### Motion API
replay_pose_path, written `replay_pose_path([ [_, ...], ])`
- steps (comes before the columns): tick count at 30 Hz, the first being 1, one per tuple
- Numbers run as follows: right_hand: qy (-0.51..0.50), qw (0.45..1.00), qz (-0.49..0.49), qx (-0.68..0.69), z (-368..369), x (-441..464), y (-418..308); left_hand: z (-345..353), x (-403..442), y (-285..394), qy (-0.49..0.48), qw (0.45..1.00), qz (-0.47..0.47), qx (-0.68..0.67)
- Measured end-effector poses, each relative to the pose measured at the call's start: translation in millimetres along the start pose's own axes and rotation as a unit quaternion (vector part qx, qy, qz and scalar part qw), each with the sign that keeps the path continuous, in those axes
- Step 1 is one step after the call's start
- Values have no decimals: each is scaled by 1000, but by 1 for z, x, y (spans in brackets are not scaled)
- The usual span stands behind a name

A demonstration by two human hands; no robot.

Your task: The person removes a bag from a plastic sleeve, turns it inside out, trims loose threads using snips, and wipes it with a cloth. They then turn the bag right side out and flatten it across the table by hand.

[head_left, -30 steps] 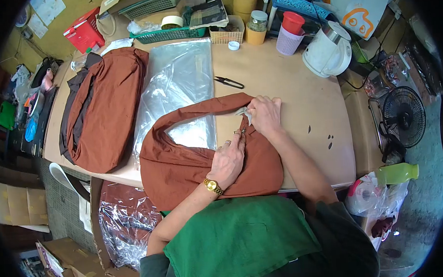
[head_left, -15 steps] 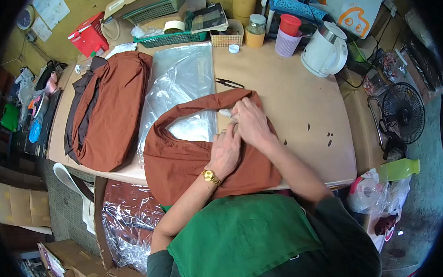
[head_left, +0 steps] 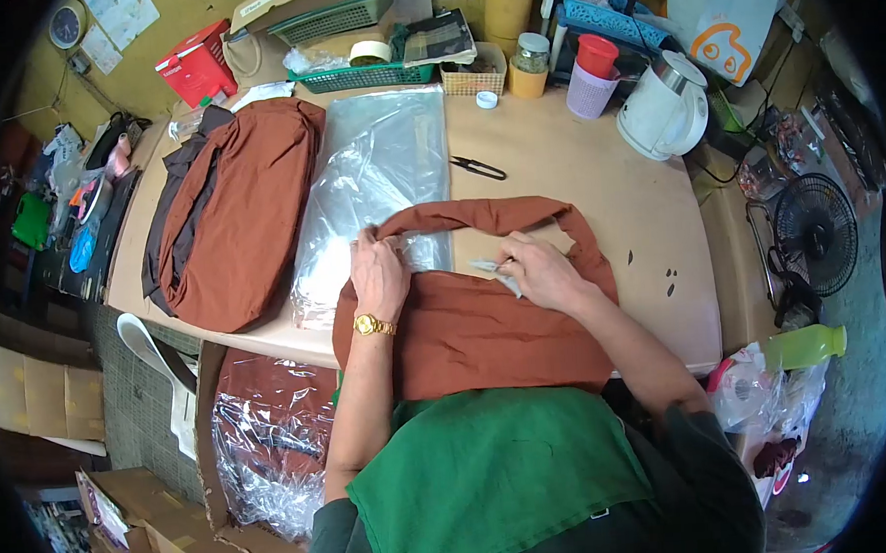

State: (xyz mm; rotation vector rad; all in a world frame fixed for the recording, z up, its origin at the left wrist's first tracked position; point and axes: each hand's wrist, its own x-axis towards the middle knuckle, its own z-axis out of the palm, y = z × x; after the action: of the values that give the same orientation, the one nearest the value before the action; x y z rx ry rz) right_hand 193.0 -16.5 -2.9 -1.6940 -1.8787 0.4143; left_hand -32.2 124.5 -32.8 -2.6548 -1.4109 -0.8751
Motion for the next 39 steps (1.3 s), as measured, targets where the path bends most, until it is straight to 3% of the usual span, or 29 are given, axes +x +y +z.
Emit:
replay_pose_path([
  [2, 23, 999, -21, 40, 3, 9, -13, -1, 0, -4, -109, 982, -58, -144],
  [3, 5, 995, 16, 100, 4, 14, -18, -16, 0, 8, -63, 967, -57, -238],
  [4, -13, 985, 54, 162, 8, 17, -20, -17, -6, 8, -93, 934, -103, -328],
  [5, -46, 960, 116, 249, 18, 22, -12, -12, -13, 9, -105, 877, -152, -444],
  [6, -49, 959, 114, 254, 26, 28, -3, -7, -20, 9, -113, 802, -198, -552],
  [7, -26, 931, 153, 329, 33, 36, 5, -12, -23, 8, -164, 763, -229, -582],
  [8, -3, 896, 191, 402, 39, 42, 9, 7, -33, -3, -192, 680, -245, -664],
  [9, 57, 876, 191, 439, 41, 49, 5, 2, -35, -3, -182, 645, -249, -699],
  [10, 52, 875, 189, 442, 41, 53, 0, -2, -35, -2, -173, 609, -252, -732],
  [12, 22, 901, 140, 411, 45, 60, -11, 2, -39, -12, -187, 601, -255, -734],
  [13, 56, 969, 39, 239, 58, 60, -14, 4, -40, -14, -211, 591, -248, -738],
  [17, 48, 984, -32, 168, 88, 74, -34, 4, -42, -13, -217, 578, -262, -741],
  [22, 113, 985, -4, 127, 96, 88, -40, 4, -40, -10, -185, 588, -254, -745],
  [24, 56, 992, -52, 103, 87, 66, -53, 14, -44, -18, -212, 540, -272, -768],
  [26, 54, 988, -47, 140, 98, 57, -45, 10, -45, -16, -213, 550, -275, -759],
  [30, 111, 983, -49, 141, 102, 81, -28, 3, -38, -7, -199, 553, -256, -768],
  [32, 171, 981, 3, 86, 106, 88, -27, 14, -49, -17, -210, 553, -229, -773],
  [34, 157, 983, 11, 91, 98, 75, -35, 13, -49, -15, -198, 559, -266, -760],
  [36, 1, 995, -4, 99, 88, 58, -39, 16, -47, -9, -178, 536, -280, -776],
  [37, -54, 995, -16, 85, 79, 47, -39, 11, -47, -10, -178, 580, -282, -743],
  [38, -47, 995, -13, 81, 64, 40, -39, 8, -44, -9, -177, 624, -280, -708],
  [39, 7, 997, -41, 70, 41, 35, -42, -19, -32, 6, -167, 704, -207, -658],
])
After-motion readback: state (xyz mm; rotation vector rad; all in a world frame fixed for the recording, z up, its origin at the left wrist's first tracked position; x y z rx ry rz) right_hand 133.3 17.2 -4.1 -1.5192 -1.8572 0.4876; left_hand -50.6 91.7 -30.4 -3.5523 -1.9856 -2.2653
